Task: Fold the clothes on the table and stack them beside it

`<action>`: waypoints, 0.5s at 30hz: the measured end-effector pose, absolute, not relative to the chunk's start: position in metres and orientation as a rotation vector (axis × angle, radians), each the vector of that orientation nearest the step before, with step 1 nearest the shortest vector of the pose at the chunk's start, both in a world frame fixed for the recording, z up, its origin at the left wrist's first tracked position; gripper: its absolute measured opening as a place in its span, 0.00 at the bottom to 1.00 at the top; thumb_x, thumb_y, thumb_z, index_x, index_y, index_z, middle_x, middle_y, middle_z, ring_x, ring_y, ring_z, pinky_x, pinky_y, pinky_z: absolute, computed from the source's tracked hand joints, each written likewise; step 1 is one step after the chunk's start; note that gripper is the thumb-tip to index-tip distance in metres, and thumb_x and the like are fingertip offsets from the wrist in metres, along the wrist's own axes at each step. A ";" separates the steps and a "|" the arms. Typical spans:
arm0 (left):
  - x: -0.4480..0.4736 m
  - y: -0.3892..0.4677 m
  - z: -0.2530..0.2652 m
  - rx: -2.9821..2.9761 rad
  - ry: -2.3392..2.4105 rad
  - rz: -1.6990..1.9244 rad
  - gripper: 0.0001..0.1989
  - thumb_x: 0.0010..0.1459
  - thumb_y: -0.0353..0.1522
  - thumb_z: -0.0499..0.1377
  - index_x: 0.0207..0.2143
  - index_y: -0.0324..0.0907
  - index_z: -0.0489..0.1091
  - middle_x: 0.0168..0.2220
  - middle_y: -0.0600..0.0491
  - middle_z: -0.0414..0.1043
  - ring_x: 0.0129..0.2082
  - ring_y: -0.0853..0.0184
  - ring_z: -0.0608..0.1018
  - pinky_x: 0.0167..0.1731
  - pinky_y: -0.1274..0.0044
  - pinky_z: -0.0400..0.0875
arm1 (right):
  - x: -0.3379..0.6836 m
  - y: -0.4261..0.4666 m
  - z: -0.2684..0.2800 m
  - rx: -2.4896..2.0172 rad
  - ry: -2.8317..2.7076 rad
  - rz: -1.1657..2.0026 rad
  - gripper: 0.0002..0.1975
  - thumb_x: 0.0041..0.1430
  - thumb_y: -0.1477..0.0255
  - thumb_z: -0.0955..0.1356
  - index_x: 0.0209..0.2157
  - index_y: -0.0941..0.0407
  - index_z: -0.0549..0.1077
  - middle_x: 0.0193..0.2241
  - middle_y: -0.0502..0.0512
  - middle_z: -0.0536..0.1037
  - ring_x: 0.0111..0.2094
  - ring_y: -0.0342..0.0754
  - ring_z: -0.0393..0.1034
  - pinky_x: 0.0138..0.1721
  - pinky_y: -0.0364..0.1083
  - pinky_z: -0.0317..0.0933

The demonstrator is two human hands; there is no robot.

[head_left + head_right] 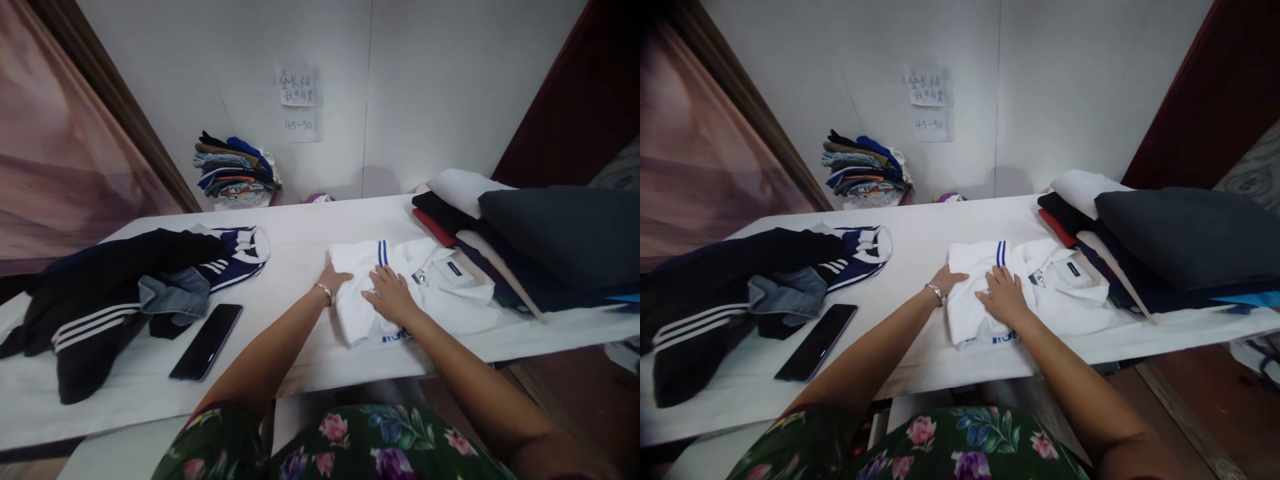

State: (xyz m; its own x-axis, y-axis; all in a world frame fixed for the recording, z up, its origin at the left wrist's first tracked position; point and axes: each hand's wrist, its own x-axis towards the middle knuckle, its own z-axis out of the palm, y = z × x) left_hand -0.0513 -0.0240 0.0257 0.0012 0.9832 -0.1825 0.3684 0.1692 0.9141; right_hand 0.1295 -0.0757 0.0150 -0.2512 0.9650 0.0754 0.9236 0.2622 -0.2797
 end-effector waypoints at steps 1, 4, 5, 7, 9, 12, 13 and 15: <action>-0.055 -0.023 0.032 1.320 1.513 0.881 0.30 0.42 0.37 0.69 0.49 0.38 0.69 0.45 0.43 0.76 0.43 0.58 0.78 0.43 0.71 0.73 | 0.126 -0.075 0.020 -1.750 -2.288 0.314 0.31 0.63 0.56 0.58 0.62 0.58 0.58 0.66 0.63 0.50 0.66 0.60 0.38 0.60 0.64 0.39; -0.086 -0.020 0.052 1.225 1.475 0.977 0.29 0.41 0.30 0.67 0.48 0.38 0.69 0.44 0.46 0.77 0.42 0.58 0.78 0.40 0.72 0.74 | 0.108 -0.074 0.036 -1.621 -2.282 0.447 0.33 0.63 0.54 0.58 0.63 0.58 0.55 0.66 0.64 0.48 0.66 0.59 0.39 0.61 0.60 0.43; -0.102 -0.020 0.056 1.220 1.486 0.998 0.28 0.40 0.29 0.66 0.48 0.38 0.69 0.44 0.47 0.77 0.41 0.58 0.79 0.38 0.72 0.75 | 0.099 -0.074 0.039 -1.558 -2.299 0.468 0.34 0.63 0.53 0.58 0.63 0.58 0.55 0.66 0.64 0.49 0.66 0.59 0.39 0.61 0.59 0.43; -0.139 -0.022 0.058 1.216 1.585 1.002 0.27 0.39 0.29 0.67 0.46 0.38 0.69 0.41 0.48 0.78 0.40 0.57 0.79 0.36 0.72 0.75 | 0.078 -0.075 0.040 -1.448 -2.360 0.498 0.34 0.62 0.52 0.58 0.64 0.57 0.55 0.66 0.64 0.49 0.66 0.60 0.39 0.61 0.60 0.44; -0.173 -0.028 0.050 1.175 1.665 0.980 0.27 0.38 0.30 0.67 0.44 0.38 0.70 0.39 0.48 0.79 0.39 0.56 0.79 0.35 0.71 0.75 | 0.055 -0.078 0.035 -1.382 -2.443 0.519 0.35 0.61 0.52 0.60 0.64 0.55 0.54 0.66 0.62 0.48 0.67 0.61 0.37 0.61 0.63 0.42; -0.205 -0.040 0.028 1.059 1.712 0.918 0.23 0.39 0.29 0.67 0.41 0.39 0.71 0.37 0.48 0.79 0.38 0.58 0.79 0.36 0.72 0.75 | 0.029 -0.081 0.021 -1.318 -2.561 0.475 0.34 0.61 0.54 0.61 0.64 0.53 0.53 0.67 0.61 0.45 0.67 0.60 0.32 0.61 0.65 0.37; -0.209 -0.044 0.022 1.037 1.742 0.898 0.22 0.40 0.29 0.67 0.41 0.39 0.71 0.37 0.48 0.79 0.38 0.58 0.79 0.36 0.72 0.75 | 0.024 -0.082 0.017 -1.305 -2.586 0.450 0.34 0.61 0.54 0.61 0.64 0.53 0.53 0.67 0.61 0.44 0.67 0.60 0.31 0.62 0.65 0.35; -0.211 -0.048 0.014 1.056 1.829 0.864 0.23 0.40 0.30 0.68 0.41 0.39 0.71 0.38 0.48 0.78 0.39 0.58 0.79 0.37 0.72 0.74 | 0.020 -0.083 0.011 -1.297 -2.608 0.428 0.34 0.61 0.54 0.60 0.64 0.53 0.53 0.67 0.62 0.44 0.67 0.59 0.30 0.62 0.65 0.34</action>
State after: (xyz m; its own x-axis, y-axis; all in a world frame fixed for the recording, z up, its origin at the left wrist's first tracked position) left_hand -0.2113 -0.0478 0.0145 -0.2992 0.8999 -0.3174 0.3261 0.4090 0.8522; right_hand 0.0196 -0.0828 0.0114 -0.5958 0.8017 0.0473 0.7446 0.5735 -0.3415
